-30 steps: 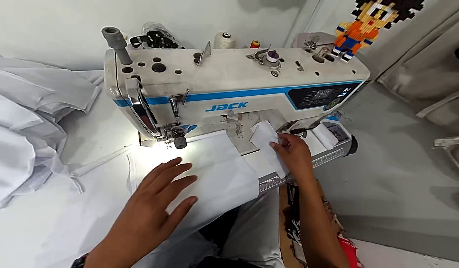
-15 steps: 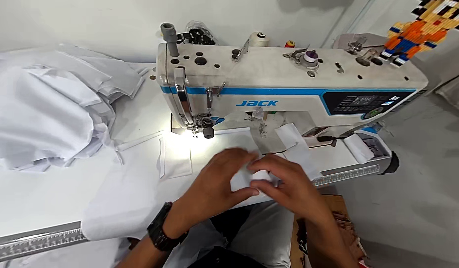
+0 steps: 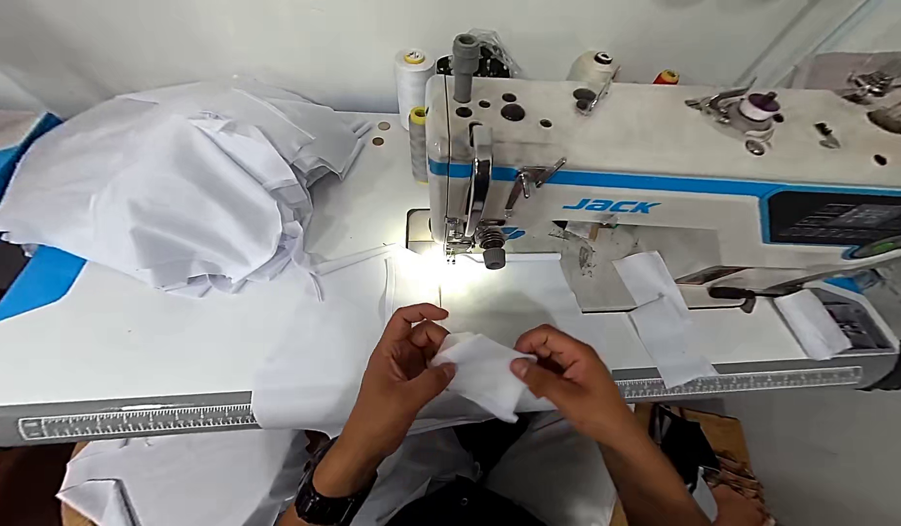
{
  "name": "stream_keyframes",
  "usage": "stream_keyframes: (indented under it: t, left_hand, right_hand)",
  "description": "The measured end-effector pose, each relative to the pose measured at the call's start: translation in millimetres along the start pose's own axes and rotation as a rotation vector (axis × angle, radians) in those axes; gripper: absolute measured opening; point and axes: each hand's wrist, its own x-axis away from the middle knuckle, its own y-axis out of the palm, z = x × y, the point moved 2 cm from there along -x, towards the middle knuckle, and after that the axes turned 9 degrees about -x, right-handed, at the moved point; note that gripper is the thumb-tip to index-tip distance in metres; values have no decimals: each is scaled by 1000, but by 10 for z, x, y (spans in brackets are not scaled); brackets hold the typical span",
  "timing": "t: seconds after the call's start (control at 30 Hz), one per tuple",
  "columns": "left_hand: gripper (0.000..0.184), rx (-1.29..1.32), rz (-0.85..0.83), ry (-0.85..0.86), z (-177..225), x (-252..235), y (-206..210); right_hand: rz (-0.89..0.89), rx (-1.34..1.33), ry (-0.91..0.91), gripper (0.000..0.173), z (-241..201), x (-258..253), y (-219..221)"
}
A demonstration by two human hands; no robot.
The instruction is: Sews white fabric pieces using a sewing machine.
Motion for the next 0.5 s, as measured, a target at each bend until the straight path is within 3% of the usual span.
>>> stream_keyframes:
  t: [0.17, 0.23, 0.3, 0.33, 0.4, 0.5]
  left_hand:
    - [74, -163, -201, 1, -89, 3, 24]
    - [50, -141, -227, 57, -116, -28, 39]
    - [16, -130, -151, 58, -108, -69, 26]
    - [9, -116, -100, 18, -94, -87, 6]
    - [7, -73, -70, -72, -54, -99, -71]
    - [23, -116, -183, -153, 9, -85, -198]
  right_hand:
    - [-109, 18, 20, 6, -112, -429, -127]
    - [-241, 17, 57, 6, -122, -595, -108]
    - [-352, 27, 95, 11, -162, -695, -85]
    - [-380, 27, 110, 12, -187, -710, -75]
    - [-400, 28, 126, 8, -218, -697, -88]
    - [-490, 40, 136, 9, -224, -698, -189]
